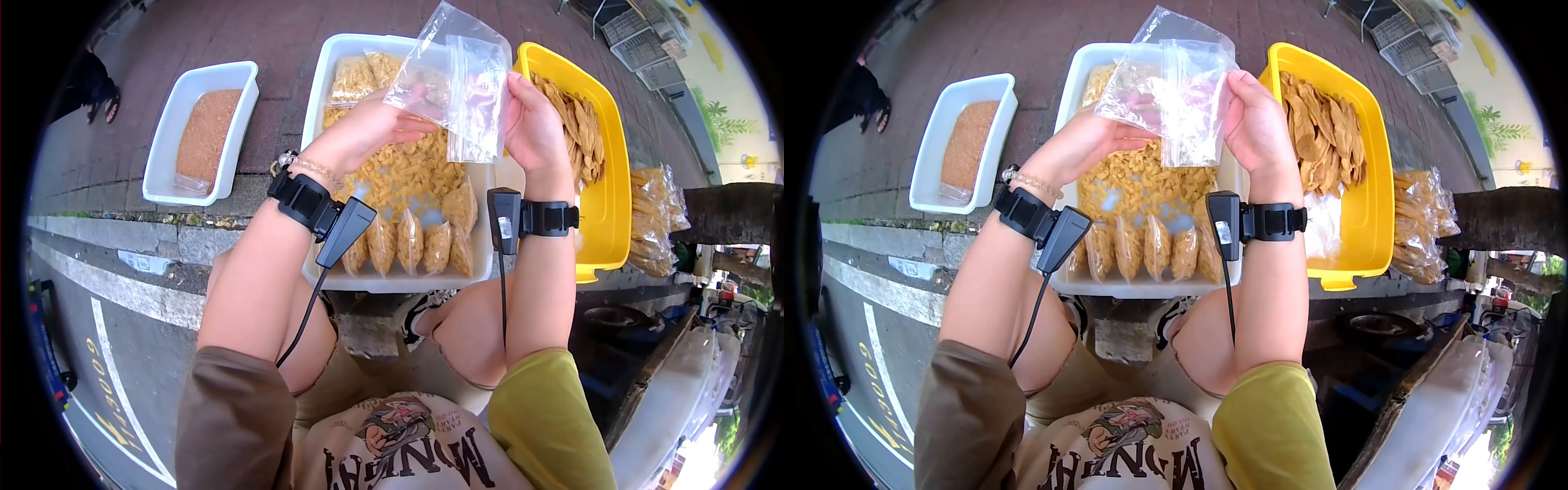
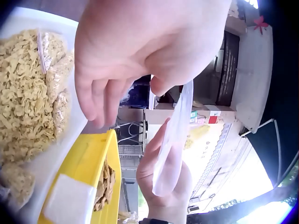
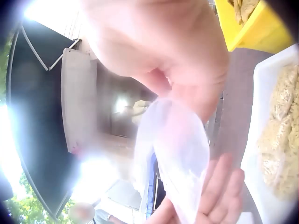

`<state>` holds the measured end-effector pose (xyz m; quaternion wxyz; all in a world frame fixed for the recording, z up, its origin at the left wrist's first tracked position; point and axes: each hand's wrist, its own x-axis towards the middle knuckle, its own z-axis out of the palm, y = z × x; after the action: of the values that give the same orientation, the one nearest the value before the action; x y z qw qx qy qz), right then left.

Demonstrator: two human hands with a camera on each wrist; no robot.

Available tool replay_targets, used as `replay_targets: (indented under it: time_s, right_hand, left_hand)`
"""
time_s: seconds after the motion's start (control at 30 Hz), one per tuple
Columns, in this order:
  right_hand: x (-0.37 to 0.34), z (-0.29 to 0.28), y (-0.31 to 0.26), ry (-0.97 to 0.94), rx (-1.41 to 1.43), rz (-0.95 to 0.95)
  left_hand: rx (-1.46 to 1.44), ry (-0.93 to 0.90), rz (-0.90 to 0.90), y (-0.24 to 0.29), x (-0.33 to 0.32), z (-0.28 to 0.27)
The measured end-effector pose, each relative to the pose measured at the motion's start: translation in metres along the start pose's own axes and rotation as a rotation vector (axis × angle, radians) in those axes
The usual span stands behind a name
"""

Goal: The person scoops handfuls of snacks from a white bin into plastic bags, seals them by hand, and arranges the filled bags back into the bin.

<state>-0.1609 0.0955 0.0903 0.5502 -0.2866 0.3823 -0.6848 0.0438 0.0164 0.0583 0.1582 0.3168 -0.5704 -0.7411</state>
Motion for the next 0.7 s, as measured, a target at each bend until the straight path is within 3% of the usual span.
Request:
replay_targets:
  time_s: [0.07,0.23,0.3,0.33,0.4,0.43,0.47,0.53,0.6,0.67,0.7]
  right_hand:
    - [0.006,-0.004,0.008,0.077,-0.062,0.021]
    - [0.017,-0.015,0.015,0.148,-0.304,0.081]
    - [0.016,-0.005,0.017,0.186,-0.402,0.089]
    - [0.014,0.002,0.016,0.184,-0.400,0.090]
    - [0.012,0.014,0.016,-0.006,0.077,0.175]
    - [0.011,0.013,0.015,-0.053,0.205,0.327]
    - [0.009,0.015,0.017,-0.057,0.207,0.328]
    - [0.004,0.024,0.023,-0.264,0.548,0.495]
    - [0.009,0.020,0.032,-0.178,0.426,0.472]
    - [0.012,0.006,0.043,-0.394,0.659,0.471]
    - [0.011,0.012,0.041,-0.288,0.557,0.456]
  left_hand:
    - [-0.237,-0.098,0.197,0.006,0.000,-0.003]
    - [-0.334,-0.041,0.169,0.020,-0.006,-0.008]
    - [0.025,0.040,0.207,0.014,-0.004,-0.013]
    - [0.027,0.042,0.206,0.012,-0.003,-0.015]
    - [-0.125,0.111,0.200,0.012,-0.003,-0.017]
    - [-0.166,0.107,0.215,0.015,-0.009,-0.016]
    - [-0.165,0.110,0.215,0.015,-0.009,-0.018]
    - [0.046,0.266,0.231,0.014,-0.008,-0.023]
    - [0.163,0.352,0.316,-0.002,0.005,-0.034]
    - [0.279,0.436,0.400,-0.007,0.007,-0.038]
    - [0.288,0.488,0.404,-0.005,0.007,-0.038]
